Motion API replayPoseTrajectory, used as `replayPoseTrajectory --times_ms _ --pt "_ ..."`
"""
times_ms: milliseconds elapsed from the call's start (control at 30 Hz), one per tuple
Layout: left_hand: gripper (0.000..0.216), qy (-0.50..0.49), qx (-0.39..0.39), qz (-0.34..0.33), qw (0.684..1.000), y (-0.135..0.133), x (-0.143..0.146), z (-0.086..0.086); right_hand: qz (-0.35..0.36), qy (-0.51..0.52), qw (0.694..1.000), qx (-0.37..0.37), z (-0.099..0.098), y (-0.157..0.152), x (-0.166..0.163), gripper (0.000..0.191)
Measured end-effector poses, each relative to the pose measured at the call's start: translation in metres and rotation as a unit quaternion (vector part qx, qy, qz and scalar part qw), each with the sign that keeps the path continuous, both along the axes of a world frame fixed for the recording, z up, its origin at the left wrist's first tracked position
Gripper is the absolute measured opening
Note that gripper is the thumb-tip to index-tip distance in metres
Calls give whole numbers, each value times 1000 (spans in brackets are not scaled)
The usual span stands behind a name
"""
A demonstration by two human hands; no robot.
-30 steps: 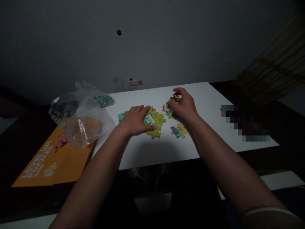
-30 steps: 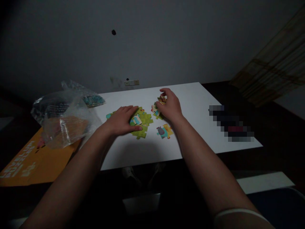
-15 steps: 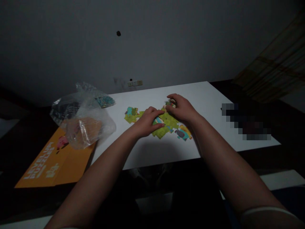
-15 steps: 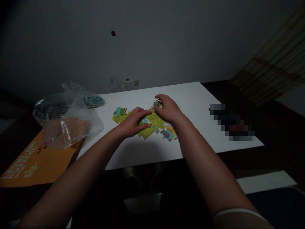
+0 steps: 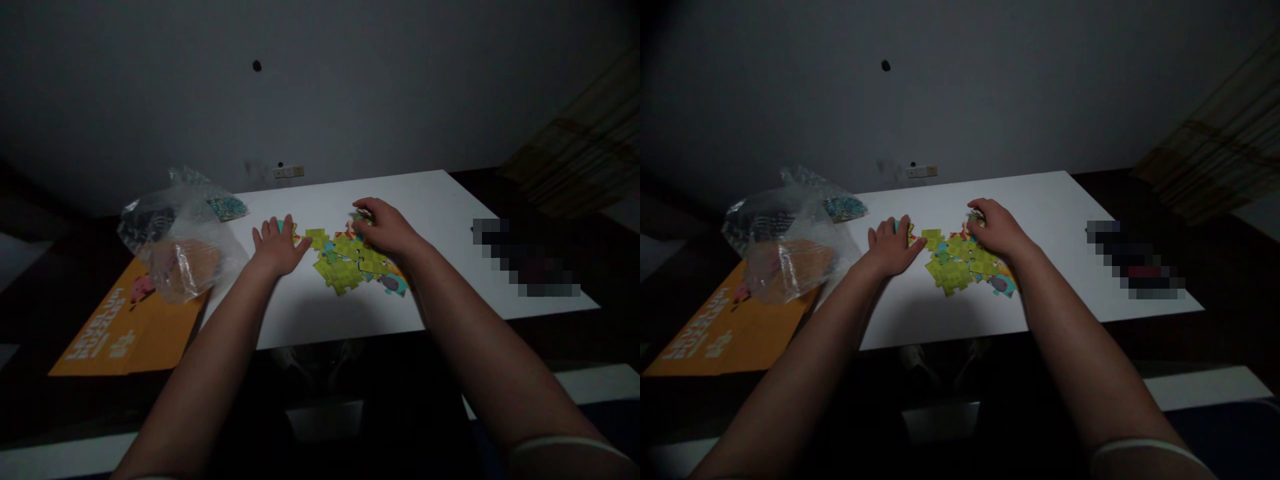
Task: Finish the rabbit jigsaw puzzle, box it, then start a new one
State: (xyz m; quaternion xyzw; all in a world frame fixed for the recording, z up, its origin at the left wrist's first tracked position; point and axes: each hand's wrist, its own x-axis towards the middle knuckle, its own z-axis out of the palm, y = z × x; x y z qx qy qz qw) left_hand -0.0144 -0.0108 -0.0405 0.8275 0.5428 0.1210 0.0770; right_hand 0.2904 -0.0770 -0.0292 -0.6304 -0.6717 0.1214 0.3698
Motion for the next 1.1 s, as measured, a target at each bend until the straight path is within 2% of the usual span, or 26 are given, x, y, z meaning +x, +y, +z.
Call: replayPoseTrajectory --times_ms 133,333,433,533,633,700,767,900,1000,1100 --pt "63 -24 10 -87 996 3 11 0 12 -19 1000 -15 -4 3 0 38" --pt "54 -163 9 -182 970 10 25 -5 21 -45 999 -21 -10 7 -1 38" --pt "51 -224 5 -196 955 10 38 -9 27 -62 997 -25 -9 8 -2 37" --pt "47 -244 -7 -208 947 12 65 -8 13 -75 997 -24 -7 7 -1 33" --pt "45 -248 -19 -230 941 13 95 0 -14 -85 996 -23 -2 4 0 35" --pt "48 -249 -19 -237 939 8 106 7 -33 -95 994 -29 2 1 0 34" --pt "57 -221 -16 -242 944 -6 102 13 -49 -99 993 -39 7 -2 0 33" --pt "82 -73 -9 -232 970 -61 64 13 -67 -43 996 -28 11 -4 -1 36" --pt "95 -2 -24 -160 987 -98 43 5 -79 44 996 6 12 -2 -3 35" --pt "102 25 -46 -127 991 -109 49 3 -97 152 982 61 18 0 -3 33"
